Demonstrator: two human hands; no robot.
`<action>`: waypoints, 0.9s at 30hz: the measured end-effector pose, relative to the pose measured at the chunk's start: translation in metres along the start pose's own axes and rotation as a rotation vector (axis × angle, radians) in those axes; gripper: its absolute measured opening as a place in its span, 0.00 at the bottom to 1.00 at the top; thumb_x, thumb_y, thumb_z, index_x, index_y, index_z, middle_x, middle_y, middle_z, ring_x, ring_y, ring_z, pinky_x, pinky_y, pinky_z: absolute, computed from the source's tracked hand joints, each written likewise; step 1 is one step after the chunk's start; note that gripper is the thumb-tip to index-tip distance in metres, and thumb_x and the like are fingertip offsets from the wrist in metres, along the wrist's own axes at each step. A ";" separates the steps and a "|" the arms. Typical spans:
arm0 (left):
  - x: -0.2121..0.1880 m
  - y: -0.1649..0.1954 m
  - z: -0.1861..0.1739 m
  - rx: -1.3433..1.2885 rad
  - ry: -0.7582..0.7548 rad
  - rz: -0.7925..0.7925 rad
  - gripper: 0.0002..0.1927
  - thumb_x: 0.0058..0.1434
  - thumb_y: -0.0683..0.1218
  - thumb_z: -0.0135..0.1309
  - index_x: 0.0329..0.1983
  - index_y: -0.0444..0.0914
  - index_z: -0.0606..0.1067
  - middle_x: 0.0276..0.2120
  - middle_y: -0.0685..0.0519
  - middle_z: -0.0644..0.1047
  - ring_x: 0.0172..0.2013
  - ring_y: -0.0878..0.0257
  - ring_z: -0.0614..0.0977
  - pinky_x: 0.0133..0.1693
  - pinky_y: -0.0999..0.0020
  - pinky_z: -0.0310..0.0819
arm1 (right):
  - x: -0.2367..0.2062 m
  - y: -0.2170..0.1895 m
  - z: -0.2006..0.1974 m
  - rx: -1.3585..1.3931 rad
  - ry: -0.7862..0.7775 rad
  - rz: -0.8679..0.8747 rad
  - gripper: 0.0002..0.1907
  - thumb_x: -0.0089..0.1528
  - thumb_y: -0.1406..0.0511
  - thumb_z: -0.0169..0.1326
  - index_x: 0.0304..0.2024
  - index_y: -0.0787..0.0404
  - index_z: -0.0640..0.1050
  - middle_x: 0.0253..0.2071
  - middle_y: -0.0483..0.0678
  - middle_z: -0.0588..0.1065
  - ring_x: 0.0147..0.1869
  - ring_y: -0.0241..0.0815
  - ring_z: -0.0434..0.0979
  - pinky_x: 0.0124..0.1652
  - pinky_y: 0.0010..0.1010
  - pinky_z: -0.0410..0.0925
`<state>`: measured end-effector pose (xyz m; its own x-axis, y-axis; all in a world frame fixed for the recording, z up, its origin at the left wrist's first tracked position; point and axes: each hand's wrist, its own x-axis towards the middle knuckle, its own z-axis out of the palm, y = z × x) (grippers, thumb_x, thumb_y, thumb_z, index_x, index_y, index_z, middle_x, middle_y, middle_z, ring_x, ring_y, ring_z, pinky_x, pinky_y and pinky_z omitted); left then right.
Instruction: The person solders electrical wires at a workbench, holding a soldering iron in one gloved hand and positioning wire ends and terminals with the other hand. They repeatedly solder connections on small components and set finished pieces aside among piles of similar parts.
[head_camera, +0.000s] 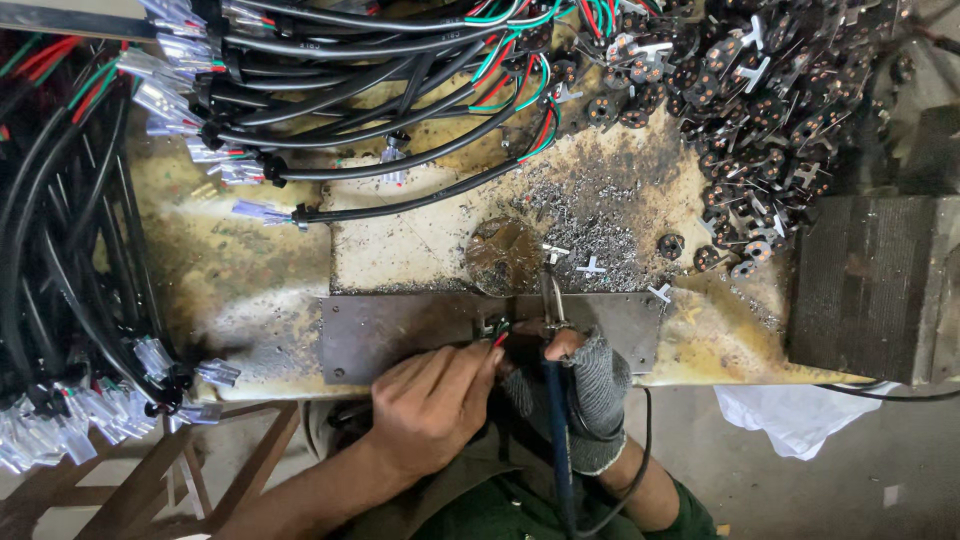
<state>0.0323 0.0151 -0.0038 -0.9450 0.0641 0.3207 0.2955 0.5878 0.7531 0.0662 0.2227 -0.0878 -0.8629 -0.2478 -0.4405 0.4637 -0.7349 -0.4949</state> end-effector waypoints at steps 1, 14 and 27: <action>-0.001 0.001 0.001 -0.026 -0.013 -0.011 0.05 0.63 0.39 0.62 0.40 0.35 0.77 0.26 0.49 0.78 0.24 0.55 0.81 0.27 0.63 0.75 | 0.000 0.000 -0.005 -0.012 0.025 0.021 0.15 0.69 0.55 0.51 0.42 0.60 0.71 0.47 0.57 0.76 0.50 0.51 0.77 0.52 0.45 0.69; 0.034 -0.012 -0.035 -0.379 -0.482 -0.331 0.04 0.58 0.43 0.62 0.35 0.37 0.82 0.29 0.50 0.80 0.27 0.55 0.83 0.27 0.60 0.74 | 0.004 -0.012 -0.007 -0.220 0.003 0.069 0.17 0.65 0.55 0.53 0.34 0.62 0.73 0.36 0.54 0.75 0.38 0.45 0.78 0.40 0.37 0.73; 0.038 -0.003 -0.027 -0.006 -0.414 -0.243 0.06 0.58 0.45 0.58 0.32 0.37 0.77 0.32 0.46 0.75 0.35 0.46 0.80 0.35 0.50 0.74 | -0.003 -0.014 0.013 -0.120 0.181 0.165 0.26 0.65 0.44 0.51 0.38 0.62 0.72 0.33 0.58 0.77 0.33 0.47 0.79 0.37 0.37 0.73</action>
<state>-0.0009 -0.0059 0.0219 -0.9628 0.2421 -0.1201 0.0587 0.6210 0.7816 0.0594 0.2253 -0.0701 -0.7284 -0.2329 -0.6443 0.6250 -0.6110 -0.4858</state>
